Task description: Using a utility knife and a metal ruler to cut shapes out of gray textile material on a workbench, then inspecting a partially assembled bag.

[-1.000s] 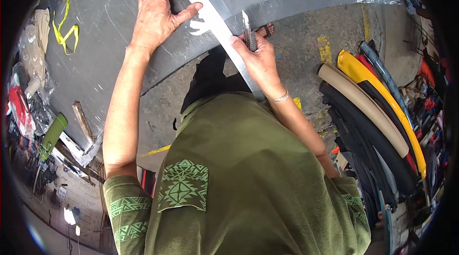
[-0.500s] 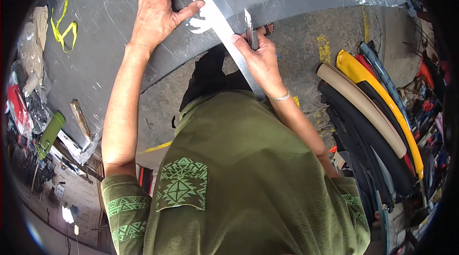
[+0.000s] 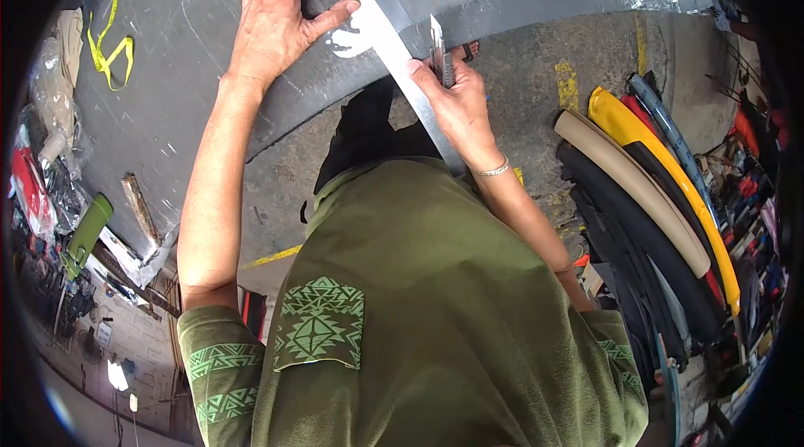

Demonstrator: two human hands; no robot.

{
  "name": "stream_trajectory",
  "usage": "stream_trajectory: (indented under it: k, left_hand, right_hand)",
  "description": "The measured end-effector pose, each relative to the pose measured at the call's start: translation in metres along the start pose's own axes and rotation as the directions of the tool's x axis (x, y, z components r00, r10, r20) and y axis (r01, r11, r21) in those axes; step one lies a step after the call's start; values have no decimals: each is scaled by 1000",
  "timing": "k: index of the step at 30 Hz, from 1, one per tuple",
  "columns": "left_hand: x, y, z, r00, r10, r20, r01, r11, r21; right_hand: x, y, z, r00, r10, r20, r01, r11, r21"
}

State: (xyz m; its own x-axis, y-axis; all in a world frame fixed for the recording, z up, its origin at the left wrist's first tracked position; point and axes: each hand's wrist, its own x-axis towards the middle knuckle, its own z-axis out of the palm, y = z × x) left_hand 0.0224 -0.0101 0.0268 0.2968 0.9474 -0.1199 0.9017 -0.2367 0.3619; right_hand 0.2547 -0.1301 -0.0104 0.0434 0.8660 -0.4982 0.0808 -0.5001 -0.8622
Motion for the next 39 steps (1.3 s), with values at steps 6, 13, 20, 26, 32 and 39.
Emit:
stream_trajectory:
  k: [6, 13, 20, 26, 32, 39]
  left_hand:
    - [0, 0, 1, 1000, 0, -2, 0, 1000, 3]
    - [0, 0, 0, 1000, 2, -2, -2, 1000, -5]
    - [1, 2, -3, 1000, -18, 15, 18, 1000, 18]
    - [0, -12, 15, 994, 49, -98, -49, 999, 10]
    - [-3, -18, 23, 973, 113, -203, -112, 994, 13]
    - [-2, -18, 23, 976, 98, -196, -96, 995, 20]
  right_hand:
    - [-1, 0, 0, 1000, 6, -7, -7, 1000, -17]
    - [1, 4, -1, 1000, 16, 2, -16, 1000, -8]
    - [2, 0, -1, 1000, 26, 7, -26, 1000, 1]
    - [2, 7, -1, 999, -46, -24, 44, 997, -62]
    - [2, 10, 0, 996, -81, -26, 80, 995, -56]
    - [3, 16, 0, 996, -81, -26, 81, 997, -3]
